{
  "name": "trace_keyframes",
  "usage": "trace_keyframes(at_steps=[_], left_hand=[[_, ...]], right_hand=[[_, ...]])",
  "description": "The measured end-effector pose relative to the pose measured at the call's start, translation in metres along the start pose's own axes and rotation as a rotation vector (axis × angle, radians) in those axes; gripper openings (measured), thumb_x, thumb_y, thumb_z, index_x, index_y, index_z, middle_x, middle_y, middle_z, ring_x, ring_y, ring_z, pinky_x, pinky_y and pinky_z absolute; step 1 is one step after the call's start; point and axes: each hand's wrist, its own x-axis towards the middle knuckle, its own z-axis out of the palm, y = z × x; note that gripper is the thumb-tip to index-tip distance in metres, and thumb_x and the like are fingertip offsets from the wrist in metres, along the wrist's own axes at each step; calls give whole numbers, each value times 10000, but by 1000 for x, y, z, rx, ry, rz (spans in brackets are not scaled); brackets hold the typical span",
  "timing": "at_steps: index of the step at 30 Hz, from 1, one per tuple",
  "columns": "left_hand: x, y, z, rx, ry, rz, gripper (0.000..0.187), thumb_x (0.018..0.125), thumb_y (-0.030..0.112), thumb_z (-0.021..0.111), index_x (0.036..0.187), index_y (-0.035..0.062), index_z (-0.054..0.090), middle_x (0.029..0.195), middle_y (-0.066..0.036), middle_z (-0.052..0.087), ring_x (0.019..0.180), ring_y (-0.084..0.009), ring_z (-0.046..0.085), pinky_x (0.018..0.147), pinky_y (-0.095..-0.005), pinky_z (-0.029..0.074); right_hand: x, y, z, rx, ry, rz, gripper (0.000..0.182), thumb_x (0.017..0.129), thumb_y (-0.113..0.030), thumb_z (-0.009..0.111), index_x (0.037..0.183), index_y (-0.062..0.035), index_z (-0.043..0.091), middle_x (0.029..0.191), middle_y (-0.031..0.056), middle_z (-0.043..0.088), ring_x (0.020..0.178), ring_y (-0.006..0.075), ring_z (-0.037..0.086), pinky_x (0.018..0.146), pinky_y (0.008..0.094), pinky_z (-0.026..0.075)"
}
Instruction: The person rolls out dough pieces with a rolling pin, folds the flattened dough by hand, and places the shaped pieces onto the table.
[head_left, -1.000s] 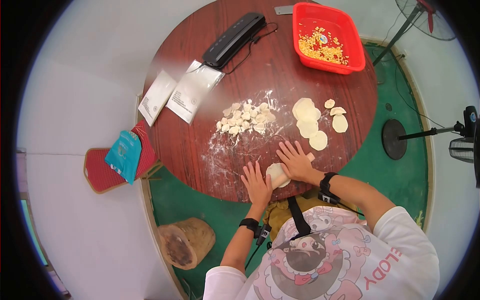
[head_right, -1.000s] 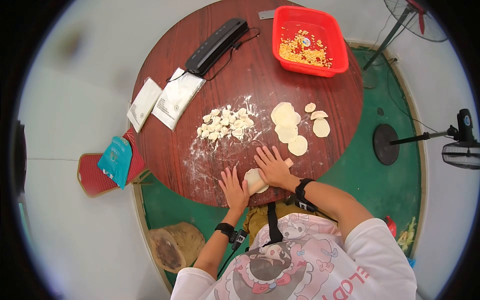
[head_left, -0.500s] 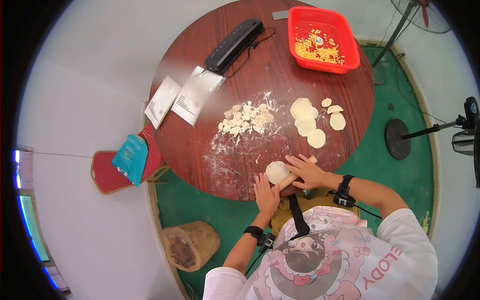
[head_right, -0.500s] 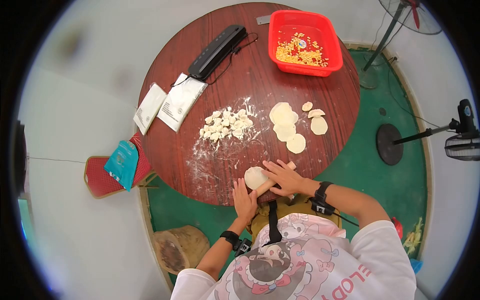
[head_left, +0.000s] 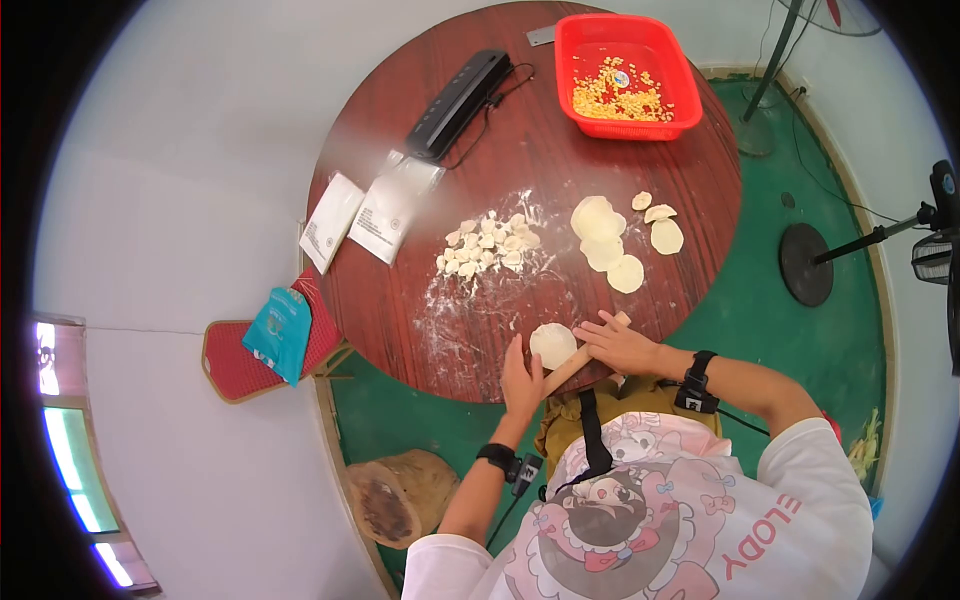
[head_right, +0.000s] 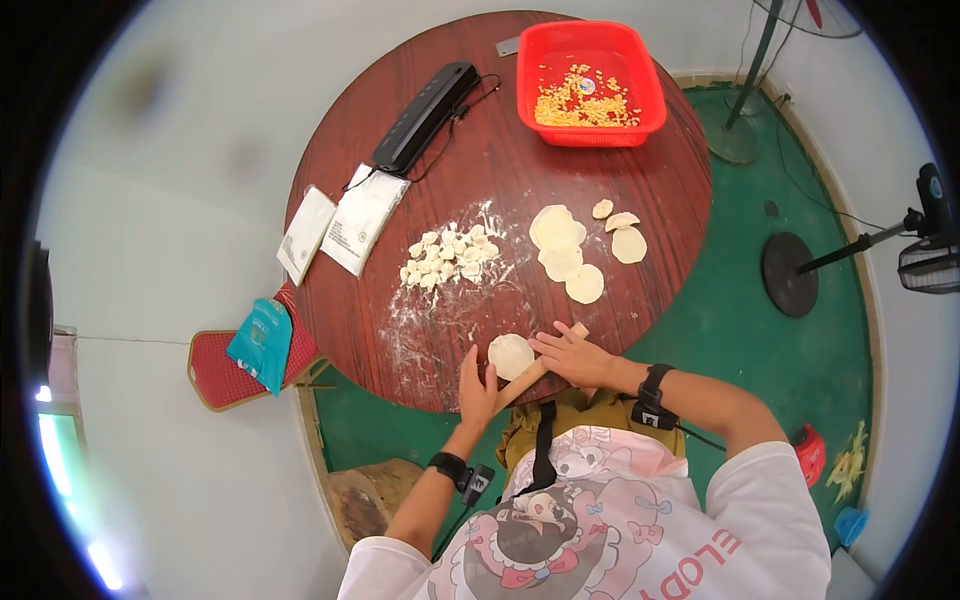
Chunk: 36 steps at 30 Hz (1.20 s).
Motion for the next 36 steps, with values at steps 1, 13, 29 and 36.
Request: trace_keyframes(at_steps=[1, 13, 29, 36], left_hand=[[9, -6, -1, 109, -27, 29, 540, 880, 226, 510, 1325, -26, 336, 1314, -239, 392, 1205, -374, 388, 994, -420, 326], [45, -5, 10, 411, -145, 135, 202, 771, 150, 615, 932, 28, 597, 957, -113, 558, 920, -299, 530, 774, -421, 447], [48, -7, 11, 198, -55, 14, 102, 770, 122, 605, 830, 40, 592, 851, -124, 555, 838, -316, 544, 736, -414, 444], [45, -5, 14, 178, -72, 35, 113, 771, 113, 595, 865, 49, 593, 838, -125, 573, 816, -323, 545, 727, -418, 443]], right_hand=[[-4, 0, 9, 1, -1, 1, 366, 750, -179, 620, 1074, -57, 499, 1382, 151, 345, 1278, 268, 343, 1060, 470, 227], [-10, 6, 24, 11, 297, 13, 309, 767, -104, 510, 1072, -72, 483, 978, 62, 500, 963, 207, 498, 996, 419, 303], [-81, 24, -11, 366, 544, 421, 398, 738, -50, 618, 1108, -55, 473, 1049, 118, 513, 981, 307, 490, 850, 412, 350], [-63, 16, -13, 566, 621, 613, 362, 768, -51, 587, 1106, -50, 457, 1062, 151, 501, 977, 348, 476, 819, 438, 356]])
